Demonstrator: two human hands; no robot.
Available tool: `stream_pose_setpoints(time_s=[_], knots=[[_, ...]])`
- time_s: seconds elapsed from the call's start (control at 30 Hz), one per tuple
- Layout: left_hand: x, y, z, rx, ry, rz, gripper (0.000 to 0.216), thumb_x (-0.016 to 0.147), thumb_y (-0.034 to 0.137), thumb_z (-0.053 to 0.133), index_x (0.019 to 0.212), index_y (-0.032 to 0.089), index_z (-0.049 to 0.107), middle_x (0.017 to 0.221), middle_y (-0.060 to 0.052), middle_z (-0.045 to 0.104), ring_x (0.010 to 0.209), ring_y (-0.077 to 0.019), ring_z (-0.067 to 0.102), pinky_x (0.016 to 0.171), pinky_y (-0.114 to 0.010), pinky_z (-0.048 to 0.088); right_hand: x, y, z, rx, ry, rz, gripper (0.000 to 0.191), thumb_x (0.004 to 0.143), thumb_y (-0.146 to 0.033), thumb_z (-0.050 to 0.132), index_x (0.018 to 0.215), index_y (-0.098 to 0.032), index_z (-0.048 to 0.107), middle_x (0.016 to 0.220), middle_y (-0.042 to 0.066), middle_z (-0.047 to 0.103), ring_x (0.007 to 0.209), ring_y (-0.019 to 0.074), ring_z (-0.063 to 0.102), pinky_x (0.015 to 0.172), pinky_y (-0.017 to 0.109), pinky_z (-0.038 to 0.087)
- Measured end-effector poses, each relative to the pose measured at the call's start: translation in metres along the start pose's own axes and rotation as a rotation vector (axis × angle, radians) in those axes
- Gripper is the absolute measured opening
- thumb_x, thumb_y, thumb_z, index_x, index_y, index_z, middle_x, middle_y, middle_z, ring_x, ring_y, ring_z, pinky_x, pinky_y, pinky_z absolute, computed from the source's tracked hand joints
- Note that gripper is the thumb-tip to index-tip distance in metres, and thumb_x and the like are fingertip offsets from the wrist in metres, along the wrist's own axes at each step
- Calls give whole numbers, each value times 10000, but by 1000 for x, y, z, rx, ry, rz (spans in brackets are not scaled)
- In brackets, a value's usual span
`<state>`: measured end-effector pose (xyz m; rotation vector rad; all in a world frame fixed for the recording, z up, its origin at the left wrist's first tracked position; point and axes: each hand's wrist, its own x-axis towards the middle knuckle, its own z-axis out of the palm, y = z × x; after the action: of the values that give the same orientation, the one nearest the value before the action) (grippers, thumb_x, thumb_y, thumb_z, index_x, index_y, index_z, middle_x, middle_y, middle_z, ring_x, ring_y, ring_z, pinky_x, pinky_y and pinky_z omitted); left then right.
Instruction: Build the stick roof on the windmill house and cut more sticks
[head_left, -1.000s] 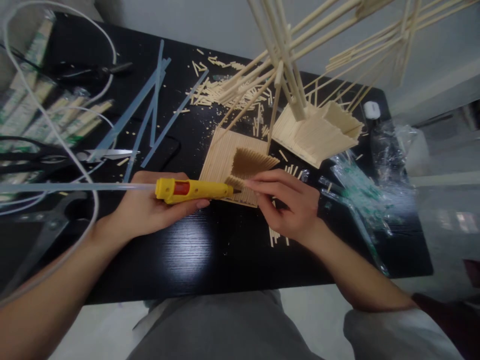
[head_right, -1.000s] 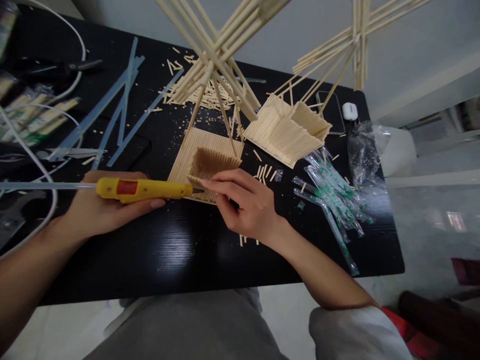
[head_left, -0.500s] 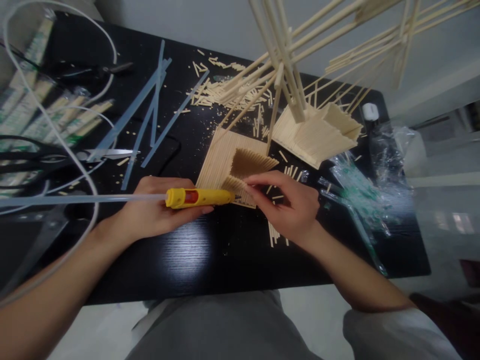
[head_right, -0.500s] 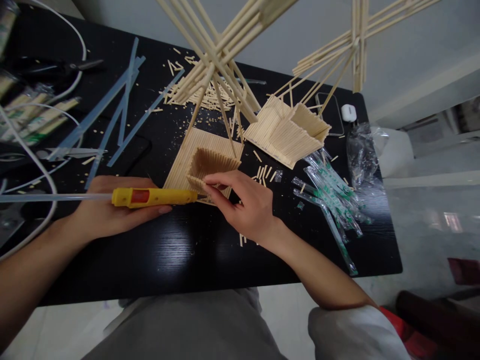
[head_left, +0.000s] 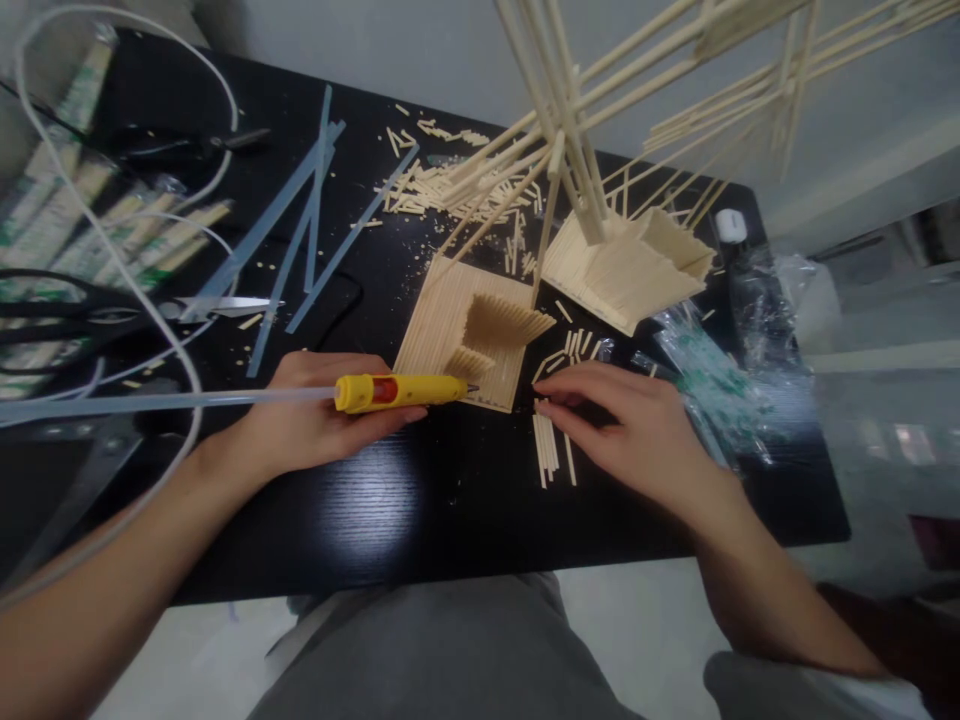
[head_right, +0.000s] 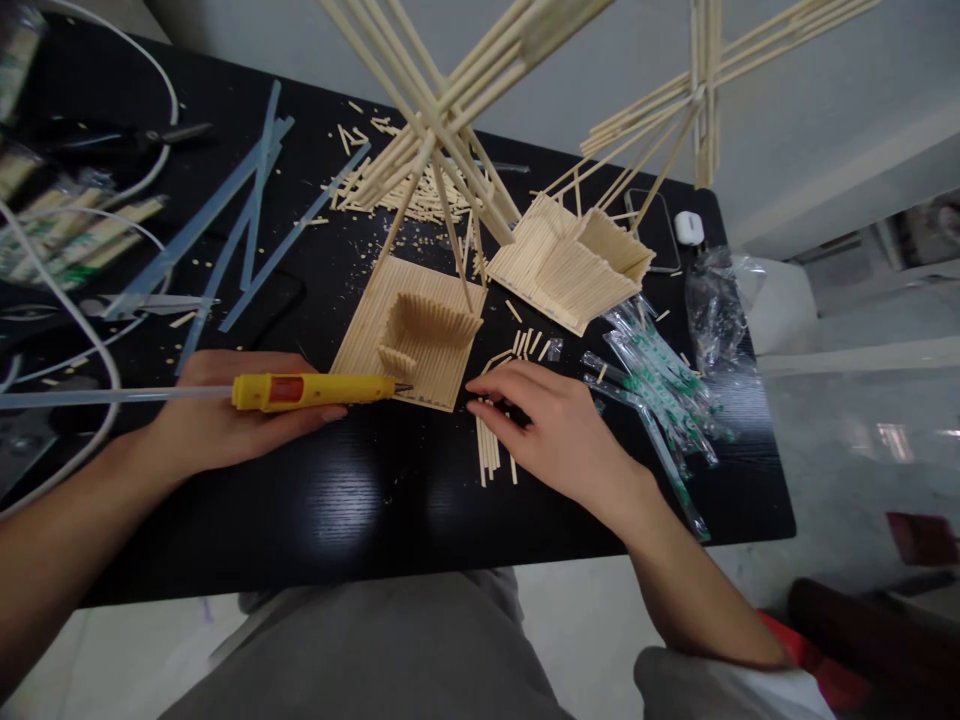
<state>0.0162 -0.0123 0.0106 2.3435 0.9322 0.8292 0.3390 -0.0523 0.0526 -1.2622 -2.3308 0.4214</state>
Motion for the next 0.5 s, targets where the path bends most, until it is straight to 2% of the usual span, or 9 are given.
stream_pose_setpoints(time_s=[0.03,0.1,0.17,0.2,0.5], knots=[[-1,0,0,-2,-3,-3,259,942,374,751,812,162,681,647,54,621,525,-52,565,497,-187,377,-6,1,-4,-20,-121,37,197,952,-222,752,1148,-218,738,1087,64,769,989,221,767,905,372,656],[-1,0,1,-9,-12,-10,260,946,382,744,816,164,689,657,53,634,532,-52,573,501,-185,382,-18,3,-8,-63,-286,91,471,866,-307,855,1292,-186,695,1197,117,706,1115,282,722,1008,466,626],[-1,-1,0,-10,-23,-9,251,950,379,740,818,169,694,662,53,642,539,-53,582,505,-184,388,-27,2,-8,-85,-361,123,709,778,-358,926,1396,-166,636,1258,147,649,1187,317,674,1063,517,594],[-1,-1,0,-3,-25,-1,247,954,379,735,822,173,696,665,53,646,543,-54,586,507,-184,391,-30,2,-6,-89,-377,132,767,755,-368,940,1421,-167,616,1271,151,631,1202,323,658,1071,526,588],[-3,-4,-1,82,15,55,300,978,414,701,825,157,690,650,46,622,531,-58,568,493,-187,376,-34,-4,0,-95,-361,128,674,773,-330,931,1337,-186,593,1251,127,634,1185,316,646,1038,511,590]])
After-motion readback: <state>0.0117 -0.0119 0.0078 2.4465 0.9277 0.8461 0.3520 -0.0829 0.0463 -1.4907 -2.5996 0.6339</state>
